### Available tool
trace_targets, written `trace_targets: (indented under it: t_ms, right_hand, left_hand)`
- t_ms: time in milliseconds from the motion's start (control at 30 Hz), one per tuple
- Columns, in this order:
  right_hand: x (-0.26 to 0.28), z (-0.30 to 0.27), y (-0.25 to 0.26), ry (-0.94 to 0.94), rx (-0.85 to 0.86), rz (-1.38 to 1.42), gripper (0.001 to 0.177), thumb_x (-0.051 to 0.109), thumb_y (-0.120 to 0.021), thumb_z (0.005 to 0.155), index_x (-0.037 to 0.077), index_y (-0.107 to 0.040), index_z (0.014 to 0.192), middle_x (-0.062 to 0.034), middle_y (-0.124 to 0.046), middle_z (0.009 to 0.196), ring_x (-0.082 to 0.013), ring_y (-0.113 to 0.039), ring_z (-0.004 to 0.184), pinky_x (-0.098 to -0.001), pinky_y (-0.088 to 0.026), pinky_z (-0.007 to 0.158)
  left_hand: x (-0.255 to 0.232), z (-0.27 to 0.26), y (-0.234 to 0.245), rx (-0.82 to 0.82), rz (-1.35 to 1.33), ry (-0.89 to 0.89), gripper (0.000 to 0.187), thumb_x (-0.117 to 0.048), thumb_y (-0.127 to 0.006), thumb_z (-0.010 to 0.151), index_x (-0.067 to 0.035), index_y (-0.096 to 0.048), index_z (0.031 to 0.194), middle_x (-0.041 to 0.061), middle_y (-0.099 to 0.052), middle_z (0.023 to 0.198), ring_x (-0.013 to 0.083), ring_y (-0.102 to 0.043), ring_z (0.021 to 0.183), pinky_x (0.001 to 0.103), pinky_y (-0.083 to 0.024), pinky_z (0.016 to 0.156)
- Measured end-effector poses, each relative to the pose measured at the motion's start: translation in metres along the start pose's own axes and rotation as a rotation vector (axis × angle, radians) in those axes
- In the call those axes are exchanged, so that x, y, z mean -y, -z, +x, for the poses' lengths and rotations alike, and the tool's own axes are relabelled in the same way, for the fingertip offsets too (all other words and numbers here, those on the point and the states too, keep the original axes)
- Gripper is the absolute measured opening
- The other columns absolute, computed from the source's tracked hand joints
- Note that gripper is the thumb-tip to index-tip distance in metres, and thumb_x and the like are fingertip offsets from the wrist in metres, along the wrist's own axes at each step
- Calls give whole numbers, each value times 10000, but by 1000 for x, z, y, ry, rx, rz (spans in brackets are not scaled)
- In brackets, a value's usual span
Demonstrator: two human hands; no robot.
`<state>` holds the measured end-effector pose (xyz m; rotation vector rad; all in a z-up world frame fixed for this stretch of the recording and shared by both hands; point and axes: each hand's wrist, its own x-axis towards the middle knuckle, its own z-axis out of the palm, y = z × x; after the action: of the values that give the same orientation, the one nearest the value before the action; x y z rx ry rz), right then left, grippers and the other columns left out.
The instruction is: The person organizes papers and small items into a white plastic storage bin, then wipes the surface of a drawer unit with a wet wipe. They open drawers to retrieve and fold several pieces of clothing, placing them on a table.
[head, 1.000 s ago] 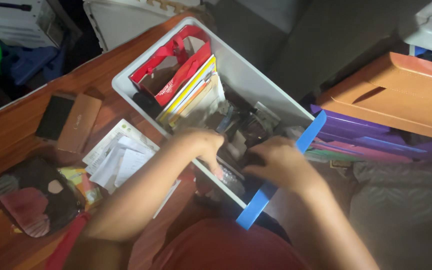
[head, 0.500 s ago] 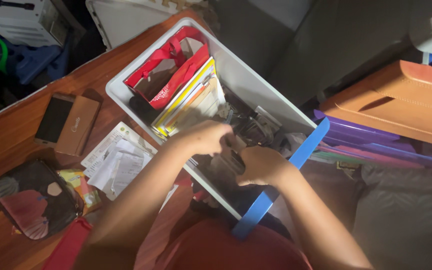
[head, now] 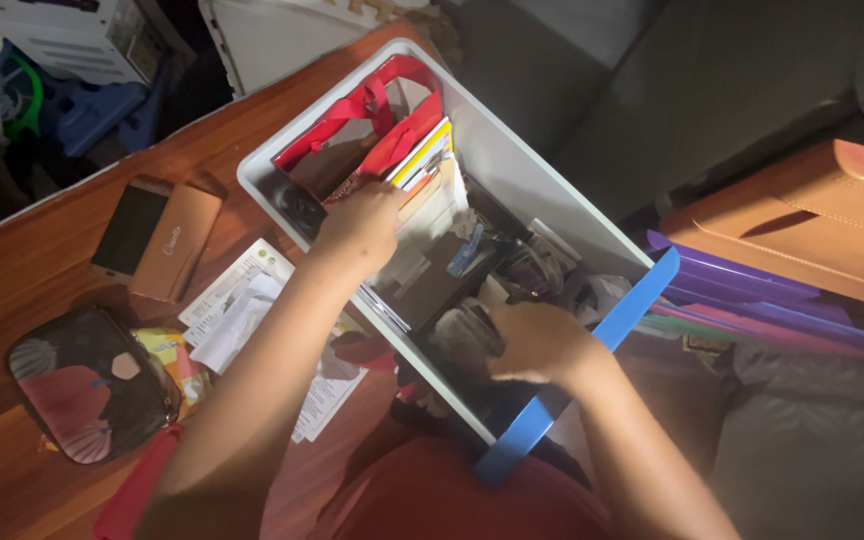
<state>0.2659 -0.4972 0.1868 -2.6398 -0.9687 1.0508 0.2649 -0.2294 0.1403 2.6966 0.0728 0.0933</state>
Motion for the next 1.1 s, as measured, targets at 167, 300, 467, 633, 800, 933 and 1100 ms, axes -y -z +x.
trace_targets:
  t_ms: [167,300,467,633,800,933,1100]
  right_hand:
    - [14,-8,-16,173,-26,-50,442,409,-785,744,47,-665,968,-197,-711,932,-393,-687,944,-501,-524,837]
    - [15,-4,-11,183,103,-125,394,416,-743,804,72,-672,981,-161,-708,966,-378,-674,1001,-503,-511,870]
    - [6,33,9,290,21,-149,218,262,-602,949,84,-707,1017,-162,-725,1000,-366,-691,1022,-496,-524,883]
    - [33,103,-16,369,-134,28,363,326,-686,886,11,-686,1065,-241,-699,1053,-425,-662,1016,-505,-519,870]
    - [29,138,-51,382,63,53,328,305,-683,836,38,-719,1025,-227,-719,1033,-396,-693,999,-488,-538,875]
    - [13,152,-52,465,-132,1,251,245,-682,794,31,-770,890,-221,-731,953,-394,-703,972,-482,-548,885]
    - [-15,164,-26,336,-203,81,256,304,-707,799,63,-789,819,-155,-748,849,-330,-710,866,-441,-540,823]
  left_hand:
    - [-11,-9,6,85,92,85,318,28,-541,866,-30,-624,1168,178,-628,1242,368,-647,1109,474,-546,896]
    - [-12,-14,5,175,67,146,300,18,-507,901,-22,-615,1178,181,-595,1287,390,-637,1105,497,-540,869]
    - [8,-13,-8,111,6,59,349,32,-489,903,-16,-634,1218,192,-624,1287,384,-624,1159,483,-511,954]
    - [24,-8,-15,47,-80,-32,447,68,-494,839,-30,-655,1245,199,-650,1263,391,-607,1180,475,-482,981]
    - [19,-6,-11,100,-177,63,399,4,-525,893,-66,-671,1258,164,-668,1272,358,-635,1169,451,-503,982]
    - [9,-7,-7,65,-152,44,360,-47,-565,900,-50,-654,1249,192,-640,1284,392,-610,1162,484,-482,962]
    - [7,-8,-6,114,-164,140,360,-60,-546,936,-67,-625,1287,194,-630,1296,406,-598,1162,500,-471,957]
